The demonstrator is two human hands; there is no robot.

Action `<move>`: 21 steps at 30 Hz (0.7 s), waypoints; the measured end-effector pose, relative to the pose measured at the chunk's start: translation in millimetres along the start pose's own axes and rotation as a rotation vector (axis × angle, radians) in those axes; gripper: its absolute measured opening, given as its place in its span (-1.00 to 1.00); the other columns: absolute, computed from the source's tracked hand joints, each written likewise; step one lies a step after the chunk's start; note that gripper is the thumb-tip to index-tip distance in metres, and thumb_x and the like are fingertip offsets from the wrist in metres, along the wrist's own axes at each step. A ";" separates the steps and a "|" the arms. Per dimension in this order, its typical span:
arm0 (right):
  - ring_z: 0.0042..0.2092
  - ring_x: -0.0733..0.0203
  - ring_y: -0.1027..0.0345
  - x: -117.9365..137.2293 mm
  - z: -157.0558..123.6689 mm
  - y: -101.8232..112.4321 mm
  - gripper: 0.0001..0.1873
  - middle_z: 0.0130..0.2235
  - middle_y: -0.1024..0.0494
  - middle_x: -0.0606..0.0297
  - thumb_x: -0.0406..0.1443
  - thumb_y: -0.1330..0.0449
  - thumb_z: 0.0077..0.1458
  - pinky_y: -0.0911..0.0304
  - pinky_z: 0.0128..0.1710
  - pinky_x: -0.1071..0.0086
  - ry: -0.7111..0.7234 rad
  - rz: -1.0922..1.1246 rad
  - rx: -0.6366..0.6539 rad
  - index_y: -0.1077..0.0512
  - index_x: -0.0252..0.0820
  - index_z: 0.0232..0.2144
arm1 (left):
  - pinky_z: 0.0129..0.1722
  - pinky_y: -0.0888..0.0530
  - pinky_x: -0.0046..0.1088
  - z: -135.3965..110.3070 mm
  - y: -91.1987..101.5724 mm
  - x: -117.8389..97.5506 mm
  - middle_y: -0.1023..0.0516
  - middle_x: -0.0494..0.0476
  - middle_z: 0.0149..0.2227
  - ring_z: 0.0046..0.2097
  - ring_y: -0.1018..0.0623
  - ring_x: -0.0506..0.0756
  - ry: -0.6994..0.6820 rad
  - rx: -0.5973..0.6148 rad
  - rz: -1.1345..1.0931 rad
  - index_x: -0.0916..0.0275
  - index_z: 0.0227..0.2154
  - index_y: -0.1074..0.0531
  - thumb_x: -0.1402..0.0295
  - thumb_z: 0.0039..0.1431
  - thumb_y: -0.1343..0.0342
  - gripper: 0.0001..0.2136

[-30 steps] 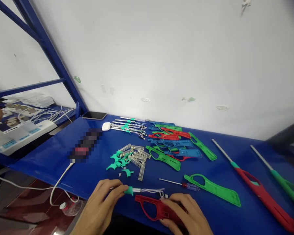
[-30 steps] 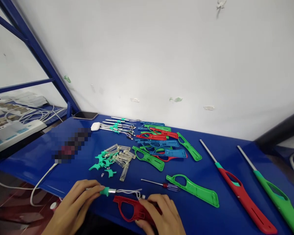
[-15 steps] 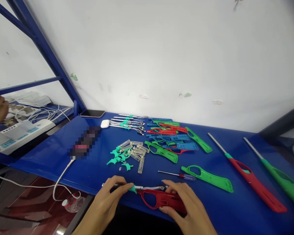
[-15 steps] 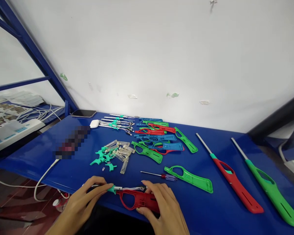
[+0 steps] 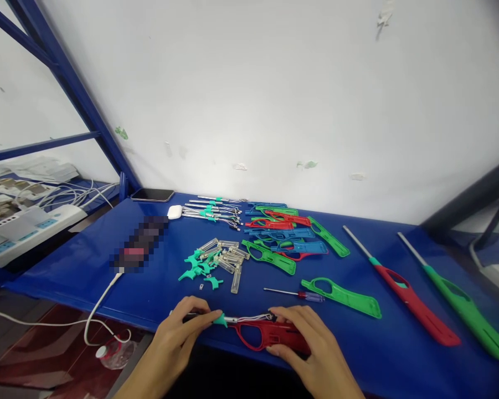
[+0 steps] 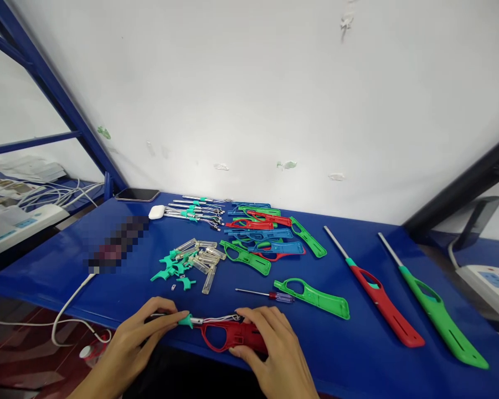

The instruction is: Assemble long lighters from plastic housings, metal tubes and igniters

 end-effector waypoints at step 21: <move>0.08 0.02 -0.52 7.5 2.2 1.7 -0.60 0.00 -0.66 0.36 -0.18 -0.45 0.21 -0.40 0.16 0.17 -0.053 0.064 0.016 -0.58 0.19 0.09 | -0.13 -0.57 -0.52 -0.7 -8.0 1.8 -0.58 0.11 -0.18 -0.18 -0.62 0.01 0.008 -0.076 0.001 0.01 0.03 -0.67 0.41 0.52 0.01 -0.67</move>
Point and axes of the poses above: each hand's wrist, its own z-axis towards the middle knuckle, its own y-axis out of the back of the hand, x = y × z, the point moved 3 cm from there along z, towards the middle knuckle
